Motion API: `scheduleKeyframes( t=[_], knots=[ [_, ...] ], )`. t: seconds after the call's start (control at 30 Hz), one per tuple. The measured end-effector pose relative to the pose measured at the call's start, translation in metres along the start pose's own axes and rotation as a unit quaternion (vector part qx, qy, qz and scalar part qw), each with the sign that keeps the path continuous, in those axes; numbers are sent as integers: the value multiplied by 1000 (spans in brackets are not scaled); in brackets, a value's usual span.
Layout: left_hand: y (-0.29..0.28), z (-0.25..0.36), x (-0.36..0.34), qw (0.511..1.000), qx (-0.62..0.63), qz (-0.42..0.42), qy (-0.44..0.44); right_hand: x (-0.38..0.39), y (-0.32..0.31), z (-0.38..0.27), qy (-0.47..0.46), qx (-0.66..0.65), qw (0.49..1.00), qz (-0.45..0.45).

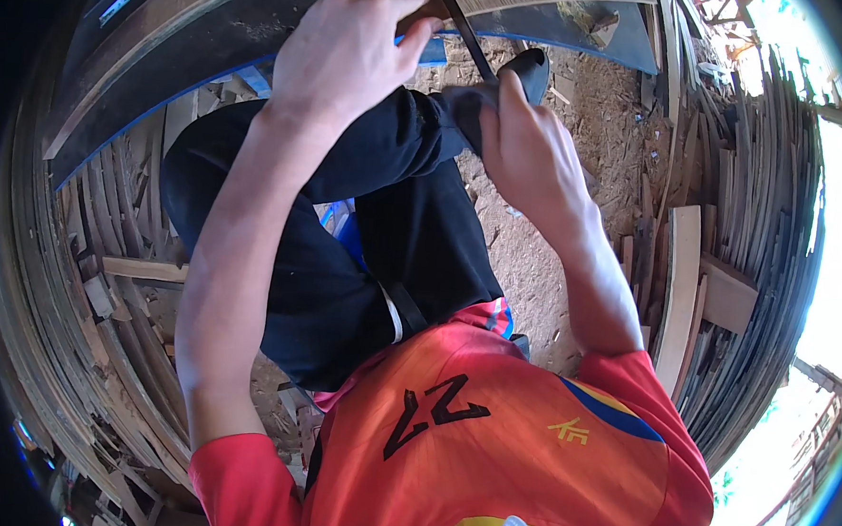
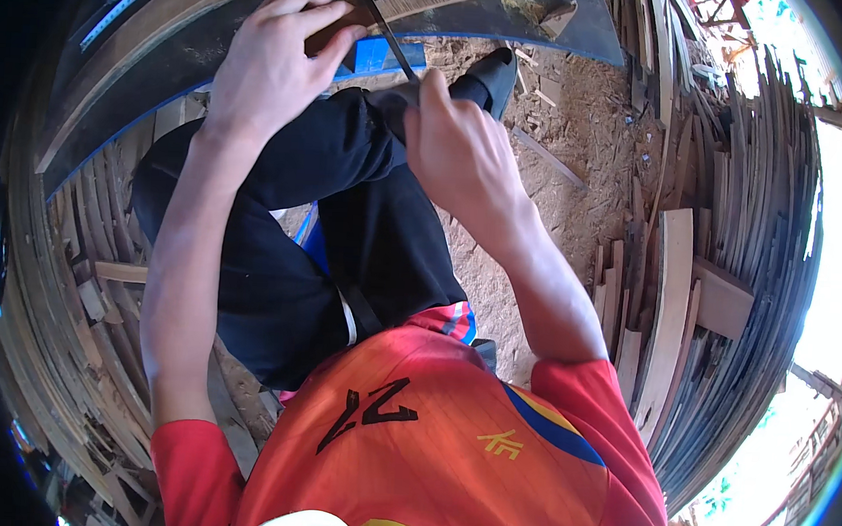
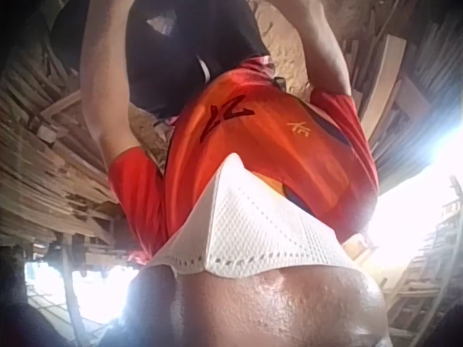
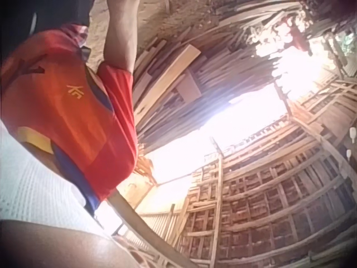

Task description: The recorder measures a piece of wood with a tape measure and then uses a hand saw to cut it.

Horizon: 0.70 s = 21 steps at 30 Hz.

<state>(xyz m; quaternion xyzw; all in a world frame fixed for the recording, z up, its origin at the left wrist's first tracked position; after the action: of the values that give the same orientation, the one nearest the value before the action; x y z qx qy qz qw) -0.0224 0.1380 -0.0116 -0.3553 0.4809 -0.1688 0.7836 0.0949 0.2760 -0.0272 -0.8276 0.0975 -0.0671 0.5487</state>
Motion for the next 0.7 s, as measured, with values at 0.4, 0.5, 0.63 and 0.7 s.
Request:
scheduleKeyframes(
  t=[0.4, 0.5, 0.63, 0.7],
  knots=[
    [0, -5, -5, 1000, 4, -12, 8, -2, 4, -1, -29, -28, 999, 33],
    [-3, -3, -1, 1000, -16, 3, 3, 31, 6, 14, -8, -12, 1000, 11],
    [0, -3, -6, 1000, 7, -2, 24, 13, -1, 6, -21, -15, 999, 20],
    [2, -4, -8, 999, 5, -14, 31, -4, 2, 1, -38, -20, 998, 41]
  ],
)
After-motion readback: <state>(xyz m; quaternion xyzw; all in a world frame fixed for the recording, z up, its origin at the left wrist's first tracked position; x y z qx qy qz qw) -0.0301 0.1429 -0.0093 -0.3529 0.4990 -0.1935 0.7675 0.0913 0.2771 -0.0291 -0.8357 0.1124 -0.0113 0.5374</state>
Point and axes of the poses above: each hand's wrist, its own x-axis away from the middle knuckle, its own y-axis out of the palm, z = x × y, the point moved 7 cm from there along -x, towards the middle knuckle, and after that the axes turned 9 degrees about y, right-handed, at the moved point
